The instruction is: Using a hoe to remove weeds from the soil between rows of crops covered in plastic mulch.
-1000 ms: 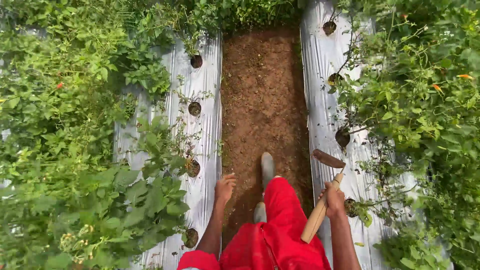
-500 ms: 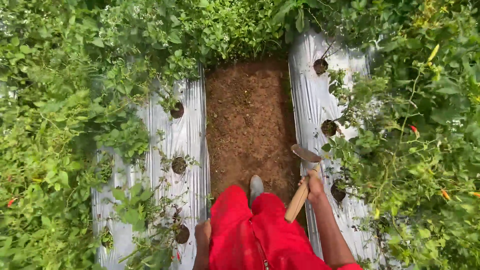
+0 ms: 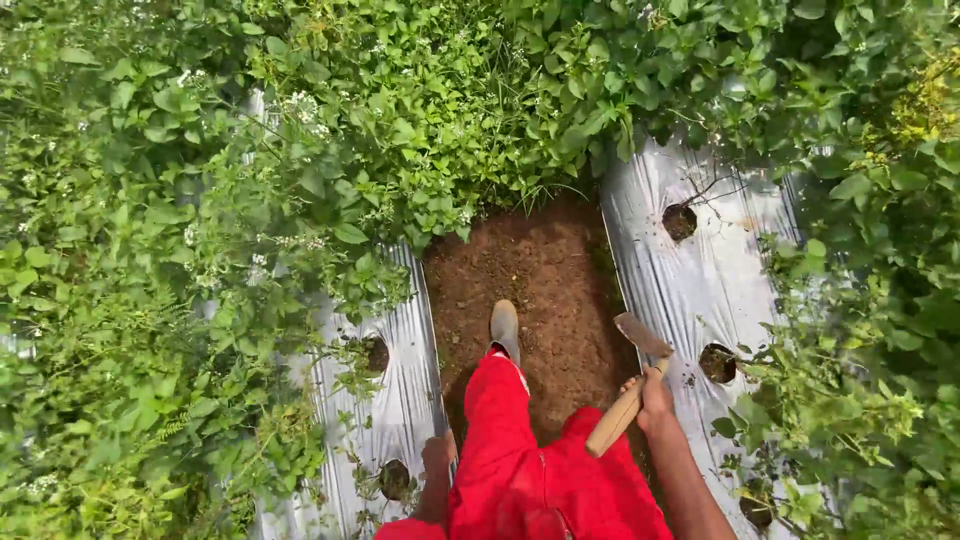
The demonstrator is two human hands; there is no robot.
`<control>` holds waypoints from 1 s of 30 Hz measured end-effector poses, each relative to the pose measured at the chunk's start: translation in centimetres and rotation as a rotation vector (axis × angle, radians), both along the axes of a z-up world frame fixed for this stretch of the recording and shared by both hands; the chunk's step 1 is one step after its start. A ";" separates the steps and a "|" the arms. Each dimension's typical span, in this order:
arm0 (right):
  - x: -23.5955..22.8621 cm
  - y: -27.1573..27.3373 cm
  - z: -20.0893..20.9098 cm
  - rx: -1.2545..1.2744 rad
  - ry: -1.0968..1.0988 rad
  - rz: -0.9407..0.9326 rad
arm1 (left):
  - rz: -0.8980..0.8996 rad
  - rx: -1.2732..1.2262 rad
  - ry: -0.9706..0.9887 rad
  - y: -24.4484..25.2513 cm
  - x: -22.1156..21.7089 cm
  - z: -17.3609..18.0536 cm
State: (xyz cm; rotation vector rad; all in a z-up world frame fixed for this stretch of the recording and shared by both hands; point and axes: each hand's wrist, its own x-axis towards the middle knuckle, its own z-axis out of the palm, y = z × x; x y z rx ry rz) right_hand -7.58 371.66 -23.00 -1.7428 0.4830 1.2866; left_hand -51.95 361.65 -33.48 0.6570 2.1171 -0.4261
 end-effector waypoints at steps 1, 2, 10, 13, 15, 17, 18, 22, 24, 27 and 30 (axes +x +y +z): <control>0.1 2.3 -1.9 -0.011 0.000 0.004 | 0.004 -0.011 0.000 4.9 0.2 0.5; 0.4 4.4 -3.7 0.033 0.066 -0.021 | -0.034 0.028 -0.080 9.6 0.5 0.9; -1.7 18.3 -6.6 0.067 0.049 0.004 | -0.049 0.526 -0.535 38.0 8.1 1.1; -0.9 22.4 -13.4 0.077 0.024 0.022 | -0.077 0.554 -0.534 44.2 13.1 0.5; -1.1 25.7 -16.8 0.056 0.015 0.087 | -0.237 0.606 -0.597 46.9 16.4 -0.1; -0.6 28.2 -21.2 0.050 -0.001 0.106 | -0.341 0.574 -0.619 47.6 19.7 -6.5; -0.4 29.9 -23.9 0.046 -0.014 0.131 | -0.441 0.544 -0.636 48.3 21.3 -10.1; -0.8 35.4 -38.3 0.048 -0.145 0.179 | -0.608 0.558 -0.738 51.2 27.8 -25.2; -1.8 36.7 -45.4 -0.028 -0.306 0.289 | -0.871 0.555 -0.736 52.8 29.8 -28.7; -3.2 36.3 -64.0 0.129 -0.353 0.182 | -0.724 0.566 -0.784 57.1 34.0 -39.1; -5.9 39.1 -70.5 0.164 -0.343 0.075 | -1.595 0.912 -0.592 61.3 33.4 -51.6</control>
